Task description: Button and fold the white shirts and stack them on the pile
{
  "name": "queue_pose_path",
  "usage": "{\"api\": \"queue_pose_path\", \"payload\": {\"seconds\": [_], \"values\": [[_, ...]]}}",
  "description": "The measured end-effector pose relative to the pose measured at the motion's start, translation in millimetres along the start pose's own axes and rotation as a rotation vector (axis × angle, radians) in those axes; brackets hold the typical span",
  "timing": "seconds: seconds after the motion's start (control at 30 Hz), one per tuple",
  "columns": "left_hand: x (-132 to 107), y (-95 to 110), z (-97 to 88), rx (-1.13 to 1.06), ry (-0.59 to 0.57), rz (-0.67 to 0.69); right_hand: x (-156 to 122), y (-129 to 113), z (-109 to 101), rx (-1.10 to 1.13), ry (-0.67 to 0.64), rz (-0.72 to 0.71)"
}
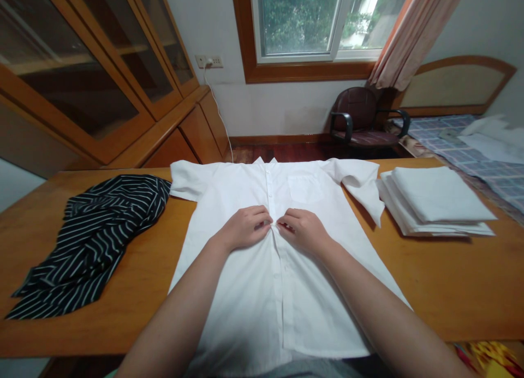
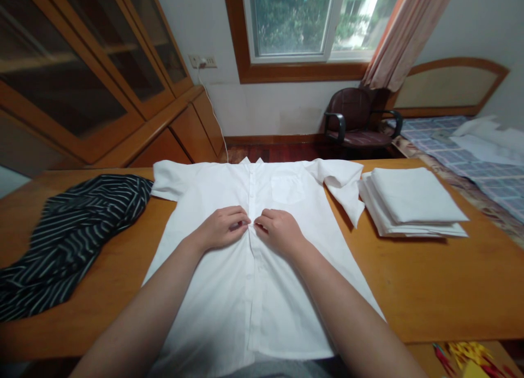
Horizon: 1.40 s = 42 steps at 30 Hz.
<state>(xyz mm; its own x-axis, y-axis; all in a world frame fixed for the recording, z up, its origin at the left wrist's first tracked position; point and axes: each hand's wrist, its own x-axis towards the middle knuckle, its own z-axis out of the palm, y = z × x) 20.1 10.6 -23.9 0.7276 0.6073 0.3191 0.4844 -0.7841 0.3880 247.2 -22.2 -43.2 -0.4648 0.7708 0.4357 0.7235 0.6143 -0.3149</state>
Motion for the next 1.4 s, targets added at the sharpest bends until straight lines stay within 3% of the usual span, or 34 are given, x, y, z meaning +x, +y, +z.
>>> {"api": "queue_pose_path", "payload": {"seconds": [0.3, 0.67, 0.83, 1.4], "values": [[-0.3, -17.0, 8.7, 0.059, -0.017, 0.023, -2.1, 8.0, -0.2, 0.18, -0.068, 0.008], [-6.2, -30.6, 22.1, 0.212, 0.011, -0.203, -7.2, 8.9, -6.2, 0.112, -0.144, -0.034], [-7.6, -36.2, 26.8, 0.247, -0.021, -0.214, -12.6, 6.4, -12.0, 0.106, -0.212, -0.093], [-2.6, -29.4, 21.5, 0.298, -0.138, -0.289, -28.1, 13.2, -11.2, -0.051, -0.288, -0.137]]}}
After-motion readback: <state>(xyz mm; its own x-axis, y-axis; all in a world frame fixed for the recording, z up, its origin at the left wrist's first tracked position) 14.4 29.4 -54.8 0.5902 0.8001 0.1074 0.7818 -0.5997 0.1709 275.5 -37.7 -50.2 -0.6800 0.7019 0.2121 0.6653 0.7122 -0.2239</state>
